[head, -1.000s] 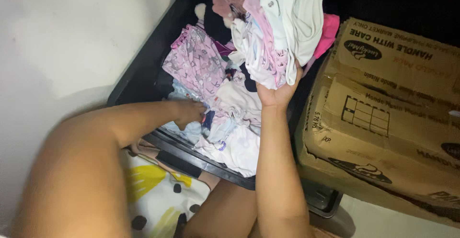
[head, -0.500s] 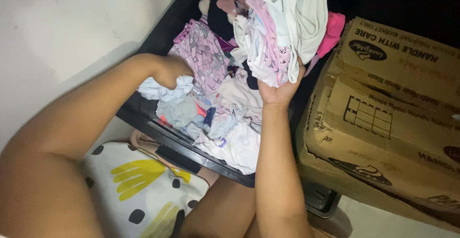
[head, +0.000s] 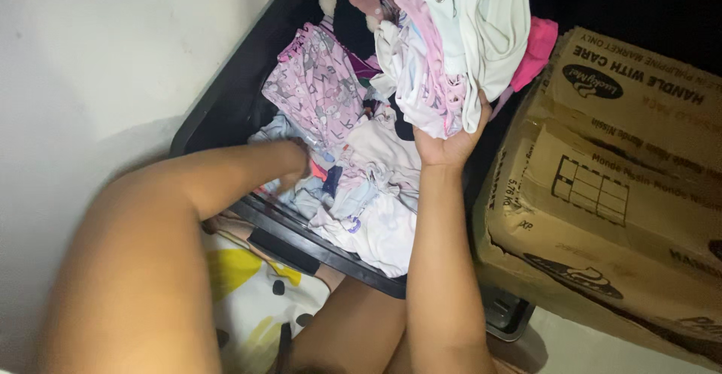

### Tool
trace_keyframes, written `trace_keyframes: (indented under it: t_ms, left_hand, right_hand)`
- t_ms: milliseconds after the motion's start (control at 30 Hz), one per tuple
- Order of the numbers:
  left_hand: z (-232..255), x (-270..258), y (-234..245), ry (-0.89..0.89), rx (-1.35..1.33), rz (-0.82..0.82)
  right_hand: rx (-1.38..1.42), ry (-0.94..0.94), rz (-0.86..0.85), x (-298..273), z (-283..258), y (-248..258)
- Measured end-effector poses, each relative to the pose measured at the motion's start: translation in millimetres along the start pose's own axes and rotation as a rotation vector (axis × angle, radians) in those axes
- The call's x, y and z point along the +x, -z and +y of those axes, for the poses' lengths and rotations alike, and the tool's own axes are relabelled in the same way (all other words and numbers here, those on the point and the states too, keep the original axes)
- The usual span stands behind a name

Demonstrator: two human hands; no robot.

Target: The person organizes clothes inside a plastic bin by picking up, folding, and rearranging items including shirts and pants before closing and securing the bin lid.

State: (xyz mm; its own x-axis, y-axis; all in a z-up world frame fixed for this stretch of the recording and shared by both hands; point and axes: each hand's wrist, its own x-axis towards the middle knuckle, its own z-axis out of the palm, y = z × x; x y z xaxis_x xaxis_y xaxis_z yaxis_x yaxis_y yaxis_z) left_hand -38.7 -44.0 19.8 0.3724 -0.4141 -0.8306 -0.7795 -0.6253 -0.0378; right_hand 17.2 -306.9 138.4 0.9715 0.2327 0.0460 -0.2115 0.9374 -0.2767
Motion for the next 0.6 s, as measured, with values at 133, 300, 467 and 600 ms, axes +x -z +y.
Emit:
trace_keyframes:
  t_ms: [133, 300, 467, 600]
  left_hand:
    - [14, -15, 13, -0.116, -0.127, 0.008]
    - [5, 48, -27, -0.224, -0.140, 0.142]
    - [-27, 122, -55, -0.312, -0.242, 0.161]
    - [-19, 99, -40, -0.349, -0.369, 0.128]
  right_hand:
    - [0.003, 0.012, -0.001, 1, 1, -1]
    - [-0.043, 0.012, -0.047, 2, 2, -4]
    - [-0.079, 0.022, -0.026, 2, 4, -10]
    - [-0.084, 0.027, -0.070, 3, 8, -13]
